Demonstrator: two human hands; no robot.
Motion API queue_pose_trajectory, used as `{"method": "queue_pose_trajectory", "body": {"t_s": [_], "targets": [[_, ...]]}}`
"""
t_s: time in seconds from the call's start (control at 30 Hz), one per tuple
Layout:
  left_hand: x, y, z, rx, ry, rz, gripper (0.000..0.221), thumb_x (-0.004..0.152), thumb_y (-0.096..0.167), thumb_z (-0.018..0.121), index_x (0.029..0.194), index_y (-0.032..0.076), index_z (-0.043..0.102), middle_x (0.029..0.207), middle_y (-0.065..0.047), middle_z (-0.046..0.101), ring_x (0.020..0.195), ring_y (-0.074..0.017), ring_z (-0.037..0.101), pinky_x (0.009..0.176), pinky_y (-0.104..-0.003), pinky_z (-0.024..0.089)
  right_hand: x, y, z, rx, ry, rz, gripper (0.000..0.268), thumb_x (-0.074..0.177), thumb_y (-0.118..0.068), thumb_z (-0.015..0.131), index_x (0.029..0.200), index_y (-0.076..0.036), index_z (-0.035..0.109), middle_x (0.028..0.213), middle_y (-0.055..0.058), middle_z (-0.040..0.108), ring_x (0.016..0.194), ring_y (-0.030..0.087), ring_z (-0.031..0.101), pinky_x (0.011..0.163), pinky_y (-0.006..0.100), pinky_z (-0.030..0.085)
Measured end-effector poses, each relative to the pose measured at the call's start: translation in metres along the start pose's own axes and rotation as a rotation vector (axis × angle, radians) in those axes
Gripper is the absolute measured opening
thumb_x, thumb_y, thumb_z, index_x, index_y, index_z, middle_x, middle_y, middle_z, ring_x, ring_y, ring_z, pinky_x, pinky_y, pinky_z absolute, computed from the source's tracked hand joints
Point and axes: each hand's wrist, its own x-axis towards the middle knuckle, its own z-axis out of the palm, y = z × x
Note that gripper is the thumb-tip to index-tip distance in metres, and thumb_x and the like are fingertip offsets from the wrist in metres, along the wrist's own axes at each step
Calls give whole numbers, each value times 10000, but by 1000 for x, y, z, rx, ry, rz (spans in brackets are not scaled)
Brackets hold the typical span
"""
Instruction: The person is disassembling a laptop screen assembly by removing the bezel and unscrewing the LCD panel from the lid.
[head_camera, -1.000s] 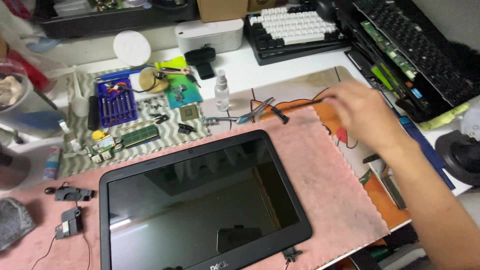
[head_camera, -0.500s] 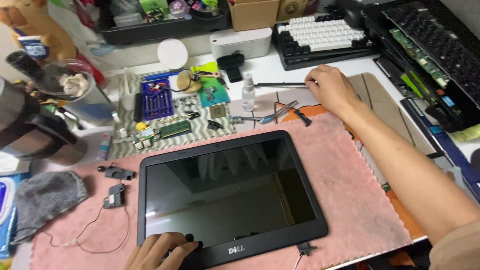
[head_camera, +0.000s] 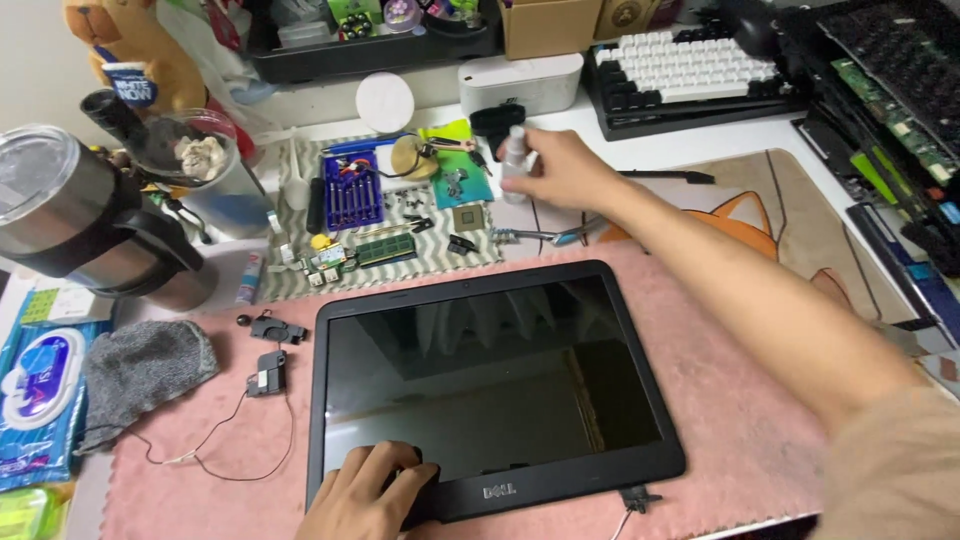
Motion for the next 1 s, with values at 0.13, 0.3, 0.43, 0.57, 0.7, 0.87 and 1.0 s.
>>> {"method": "queue_pose_trajectory", "body": {"t_s": [0.13,0.3,0.43,0.57,0.7,0.87,1.0], "targets": [[5,11,2,26,-94,-94,511,938,741,817,1381,489,777,1339,160,634,1289,-183,606,962,-448,570,40,47,23,-16,177,-122,458,975,-341,941,1354,-143,776,1330,96,848,1136,257,794,931,397,564],[12,22,21,57,-8,-115,379,966,796,722,1105,470,855,1057,145,697,1027,-186,691,826,-374,616,2,22,-7,63,90,24,1016,899,-363,1018,1713,-64,488,1512,131,731,922,183,798,862,345,612],[15,13,37,77,101,-144,284,850,705,878,970,454,824,959,148,733,951,-188,747,793,-396,629,-35,39,-56,-177,-34,169,591,999,-210,882,1561,-193,699,1444,120,708,1194,259,693,1108,462,570],[20,9,52,89,157,-201,309,836,715,845,806,421,756,823,115,661,827,-161,713,700,-364,566,-57,103,-83,-443,-156,294,312,1072,-218,829,1384,-220,825,1321,86,672,1414,296,562,1038,499,537],[26,17,51,114,303,-203,257,857,362,777,639,334,643,690,75,542,674,-191,589,621,-368,463,-67,133,-88,-399,-83,267,262,1125,-156,750,1369,-163,843,1343,91,683,1330,332,613,999,520,547],[31,19,5,79,-248,-267,392,950,852,667,1032,471,705,1067,177,645,1072,-123,666,906,-313,558,-66,142,-92,-409,63,193,219,1139,-106,722,1310,-94,858,1333,117,750,1177,380,722,965,528,574],[47,-7,-1,34,-453,-133,583,876,882,867,1191,437,663,1195,117,588,1156,-179,614,983,-384,553,-82,128,-97,-399,64,274,258,1174,-133,676,1392,-86,806,1461,110,752,1266,370,707,1031,570,589]]}}
